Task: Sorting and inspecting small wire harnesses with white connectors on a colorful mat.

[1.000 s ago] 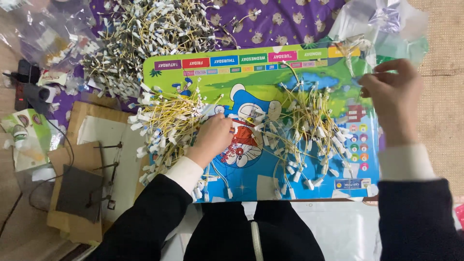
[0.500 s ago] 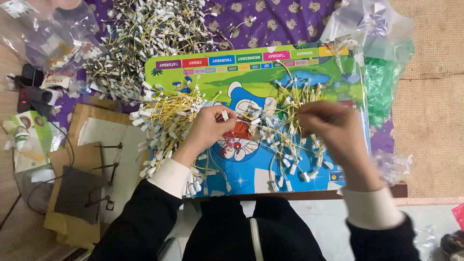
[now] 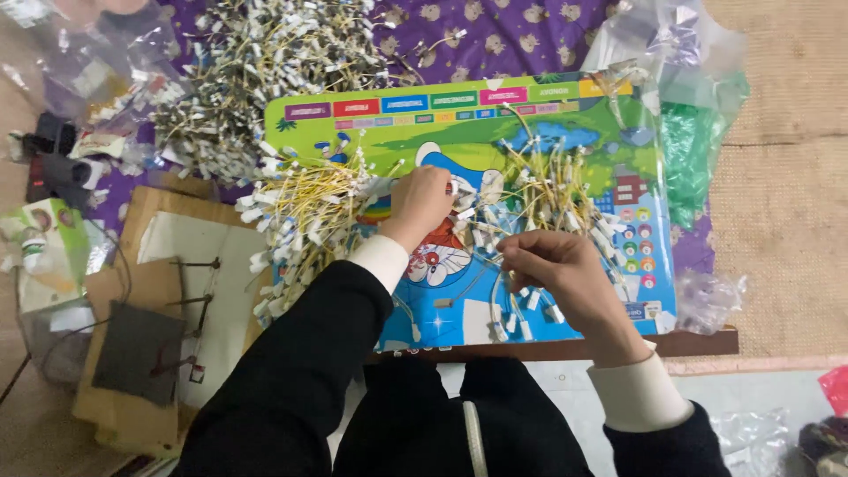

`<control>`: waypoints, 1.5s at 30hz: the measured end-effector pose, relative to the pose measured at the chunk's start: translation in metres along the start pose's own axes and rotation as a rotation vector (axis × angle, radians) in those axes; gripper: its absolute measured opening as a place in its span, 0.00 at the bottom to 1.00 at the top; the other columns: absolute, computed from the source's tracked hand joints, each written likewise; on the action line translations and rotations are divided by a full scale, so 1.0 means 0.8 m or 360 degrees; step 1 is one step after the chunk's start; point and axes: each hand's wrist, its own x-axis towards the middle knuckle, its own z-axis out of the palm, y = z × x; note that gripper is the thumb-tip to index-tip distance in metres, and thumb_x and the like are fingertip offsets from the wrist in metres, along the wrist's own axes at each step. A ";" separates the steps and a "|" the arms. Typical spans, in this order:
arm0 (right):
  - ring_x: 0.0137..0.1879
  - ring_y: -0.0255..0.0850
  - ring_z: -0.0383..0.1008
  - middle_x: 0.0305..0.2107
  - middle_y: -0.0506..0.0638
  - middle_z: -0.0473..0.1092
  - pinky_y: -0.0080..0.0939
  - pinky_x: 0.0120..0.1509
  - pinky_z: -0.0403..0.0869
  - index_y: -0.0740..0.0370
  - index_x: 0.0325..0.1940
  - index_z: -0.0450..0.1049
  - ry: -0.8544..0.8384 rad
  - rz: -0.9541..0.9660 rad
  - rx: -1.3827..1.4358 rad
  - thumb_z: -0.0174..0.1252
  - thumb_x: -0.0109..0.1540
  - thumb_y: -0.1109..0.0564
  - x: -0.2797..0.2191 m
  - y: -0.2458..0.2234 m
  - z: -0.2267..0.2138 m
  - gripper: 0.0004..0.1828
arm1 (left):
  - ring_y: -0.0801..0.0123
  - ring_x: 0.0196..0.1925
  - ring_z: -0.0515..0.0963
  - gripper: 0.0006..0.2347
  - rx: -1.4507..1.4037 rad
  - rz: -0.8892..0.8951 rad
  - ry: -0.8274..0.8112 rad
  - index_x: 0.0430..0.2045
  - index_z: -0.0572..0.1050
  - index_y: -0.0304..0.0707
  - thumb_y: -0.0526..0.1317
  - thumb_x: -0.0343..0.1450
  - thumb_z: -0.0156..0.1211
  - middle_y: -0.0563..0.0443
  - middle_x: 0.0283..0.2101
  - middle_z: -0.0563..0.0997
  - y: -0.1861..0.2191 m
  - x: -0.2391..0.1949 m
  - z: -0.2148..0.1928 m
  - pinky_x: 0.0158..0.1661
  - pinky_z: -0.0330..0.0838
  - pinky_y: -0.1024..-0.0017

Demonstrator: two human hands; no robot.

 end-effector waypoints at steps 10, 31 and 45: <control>0.27 0.39 0.70 0.23 0.61 0.72 0.40 0.31 0.78 0.75 0.39 0.76 0.0108 0.0110 0.0281 0.61 0.58 0.63 0.031 0.019 0.015 0.09 | 0.37 0.40 0.80 0.07 -0.0260 0.0139 -0.0001 0.32 0.76 0.32 0.33 0.63 0.57 0.34 0.32 0.80 0.019 -0.026 -0.026 0.41 0.74 0.45; 0.28 0.38 0.64 0.23 0.60 0.69 0.36 0.29 0.73 0.70 0.38 0.76 -0.0206 0.0485 0.0701 0.60 0.56 0.59 0.024 0.026 0.047 0.11 | 0.72 0.35 0.75 0.07 -0.1658 0.0223 0.0047 0.32 0.83 0.34 0.37 0.65 0.69 0.44 0.29 0.81 0.069 -0.164 -0.136 0.34 0.71 0.74; 0.23 0.38 0.68 0.25 0.63 0.73 0.40 0.27 0.78 0.72 0.46 0.67 -0.0144 0.0009 0.0362 0.60 0.57 0.63 -0.026 -0.045 0.058 0.15 | 0.60 0.32 0.83 0.03 -0.1130 0.0769 0.0332 0.33 0.80 0.37 0.32 0.69 0.60 0.43 0.28 0.82 0.073 -0.174 -0.156 0.30 0.77 0.71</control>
